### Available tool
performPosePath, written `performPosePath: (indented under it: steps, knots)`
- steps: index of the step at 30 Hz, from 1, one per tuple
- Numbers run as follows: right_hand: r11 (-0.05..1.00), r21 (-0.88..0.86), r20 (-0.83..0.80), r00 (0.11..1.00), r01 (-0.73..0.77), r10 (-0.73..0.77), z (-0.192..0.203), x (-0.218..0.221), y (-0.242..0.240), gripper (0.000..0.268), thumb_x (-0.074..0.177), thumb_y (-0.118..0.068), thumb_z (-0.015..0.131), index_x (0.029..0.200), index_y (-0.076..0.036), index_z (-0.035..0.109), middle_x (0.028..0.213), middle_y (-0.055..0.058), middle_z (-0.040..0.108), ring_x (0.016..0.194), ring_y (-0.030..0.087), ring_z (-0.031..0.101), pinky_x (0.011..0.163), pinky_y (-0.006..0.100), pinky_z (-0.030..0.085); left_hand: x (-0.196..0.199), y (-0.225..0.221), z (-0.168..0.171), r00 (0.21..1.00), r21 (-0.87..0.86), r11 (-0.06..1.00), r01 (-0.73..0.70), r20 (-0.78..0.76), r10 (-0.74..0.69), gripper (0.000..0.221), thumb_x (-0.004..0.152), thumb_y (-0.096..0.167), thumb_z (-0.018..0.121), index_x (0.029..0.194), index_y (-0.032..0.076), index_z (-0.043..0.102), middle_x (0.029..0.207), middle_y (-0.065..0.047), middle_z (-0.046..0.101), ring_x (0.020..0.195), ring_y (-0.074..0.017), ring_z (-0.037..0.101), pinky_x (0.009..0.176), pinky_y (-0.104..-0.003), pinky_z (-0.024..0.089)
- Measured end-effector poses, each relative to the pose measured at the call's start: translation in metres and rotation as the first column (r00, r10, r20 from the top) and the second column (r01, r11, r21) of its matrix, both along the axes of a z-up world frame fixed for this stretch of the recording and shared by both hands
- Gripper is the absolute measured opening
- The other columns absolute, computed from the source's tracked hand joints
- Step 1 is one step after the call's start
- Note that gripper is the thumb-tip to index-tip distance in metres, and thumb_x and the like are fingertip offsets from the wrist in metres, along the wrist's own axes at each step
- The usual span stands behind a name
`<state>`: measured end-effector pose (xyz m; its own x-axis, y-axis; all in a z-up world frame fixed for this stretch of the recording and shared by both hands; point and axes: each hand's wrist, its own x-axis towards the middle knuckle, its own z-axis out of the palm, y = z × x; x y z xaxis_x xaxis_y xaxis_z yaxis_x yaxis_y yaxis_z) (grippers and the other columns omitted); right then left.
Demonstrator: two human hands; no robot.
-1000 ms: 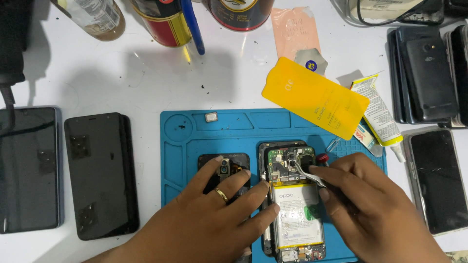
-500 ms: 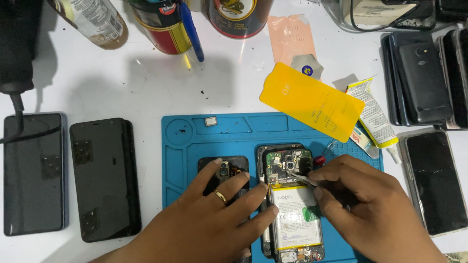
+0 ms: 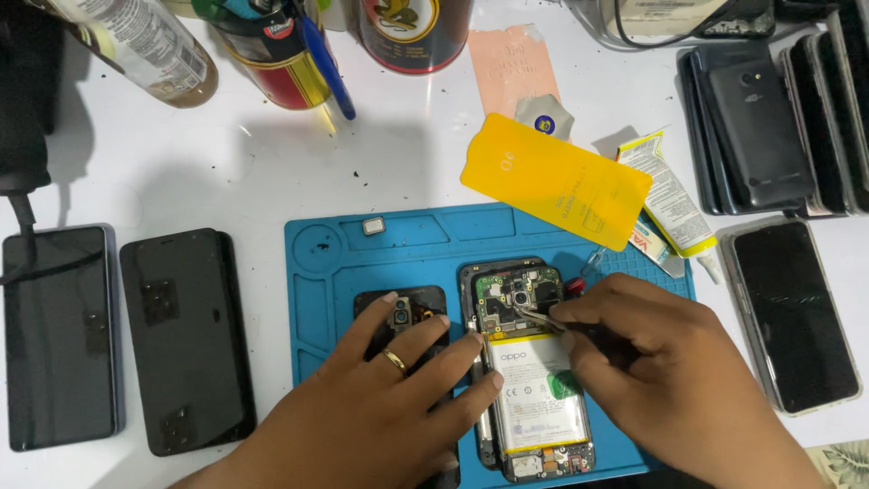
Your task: Disassembling a mobile phone by removing screws, prying off the back cover, and disconnecting internal components.
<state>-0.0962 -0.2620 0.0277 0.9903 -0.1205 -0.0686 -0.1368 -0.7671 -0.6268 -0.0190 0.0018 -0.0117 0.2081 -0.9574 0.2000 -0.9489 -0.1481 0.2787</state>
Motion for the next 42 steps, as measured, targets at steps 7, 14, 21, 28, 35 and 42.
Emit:
performPosePath:
  steps: [7,14,21,28,35,42]
  knots:
    - [0.989,-0.114,0.080,0.991,-0.093,0.103,-0.006,-0.007,0.000,0.024,0.084,-0.017,0.073,0.107,-0.017,0.077,0.098,0.001,0.073,0.086,0.017,0.074,0.077,0.029,0.056,0.000,-0.001,0.003,0.999,-0.004,1.000,-0.006,0.035,0.006,0.068,0.083,0.049,0.078,0.139,0.020,0.055,0.144,-0.011,0.054,0.128,-0.0358,0.055,0.101,-0.066,0.042]
    - [0.962,-0.206,0.186,0.957,-0.182,0.221,-0.010,-0.011,0.004,0.026,0.089,-0.011,0.069,0.115,-0.010,0.070,0.099,0.005,0.067,0.087,0.019,0.071,0.079,0.030,0.057,0.000,-0.001,0.002,0.999,-0.015,1.000,-0.010,0.044,0.011,0.068,0.081,0.050,0.078,0.138,0.020,0.056,0.143,-0.011,0.055,0.127,-0.0358,0.056,0.100,-0.066,0.043]
    - [0.900,-0.350,0.249,0.901,-0.259,0.356,-0.010,-0.013,0.006,0.025,0.092,-0.013,0.069,0.115,-0.003,0.068,0.102,0.010,0.064,0.089,0.027,0.067,0.075,0.037,0.058,-0.001,-0.001,0.004,1.000,0.019,1.000,-0.003,-0.005,0.004,0.065,0.083,0.047,0.076,0.139,0.020,0.057,0.144,-0.012,0.055,0.128,-0.0374,0.054,0.101,-0.069,0.041]
    - [0.873,-0.432,0.276,0.889,-0.224,0.365,-0.013,-0.017,0.006,0.024,0.093,-0.013,0.069,0.115,-0.004,0.069,0.103,0.011,0.064,0.085,0.029,0.065,0.075,0.040,0.057,-0.001,-0.001,0.003,1.000,0.008,1.000,-0.005,-0.009,0.005,0.068,0.080,0.047,0.078,0.139,0.019,0.058,0.142,-0.012,0.056,0.127,-0.0378,0.055,0.101,-0.068,0.041]
    - [0.873,-0.431,0.288,0.883,-0.227,0.371,-0.016,-0.023,0.005,0.027,0.092,-0.017,0.072,0.116,-0.006,0.069,0.106,0.011,0.065,0.089,0.028,0.066,0.073,0.039,0.056,-0.002,-0.001,0.003,1.000,-0.009,1.000,-0.014,-0.007,0.014,0.065,0.081,0.046,0.077,0.138,0.019,0.059,0.140,-0.012,0.058,0.126,-0.0375,0.056,0.100,-0.068,0.042]
    - [0.990,-0.139,0.199,0.979,-0.004,0.032,-0.004,-0.017,0.012,0.023,0.090,-0.009,0.067,0.111,-0.007,0.073,0.101,0.006,0.072,0.089,0.017,0.073,0.083,0.028,0.054,-0.002,-0.001,0.001,1.000,-0.005,1.000,-0.014,0.017,0.014,0.071,0.076,0.049,0.080,0.137,0.019,0.059,0.142,-0.012,0.057,0.126,-0.0366,0.055,0.100,-0.067,0.042]
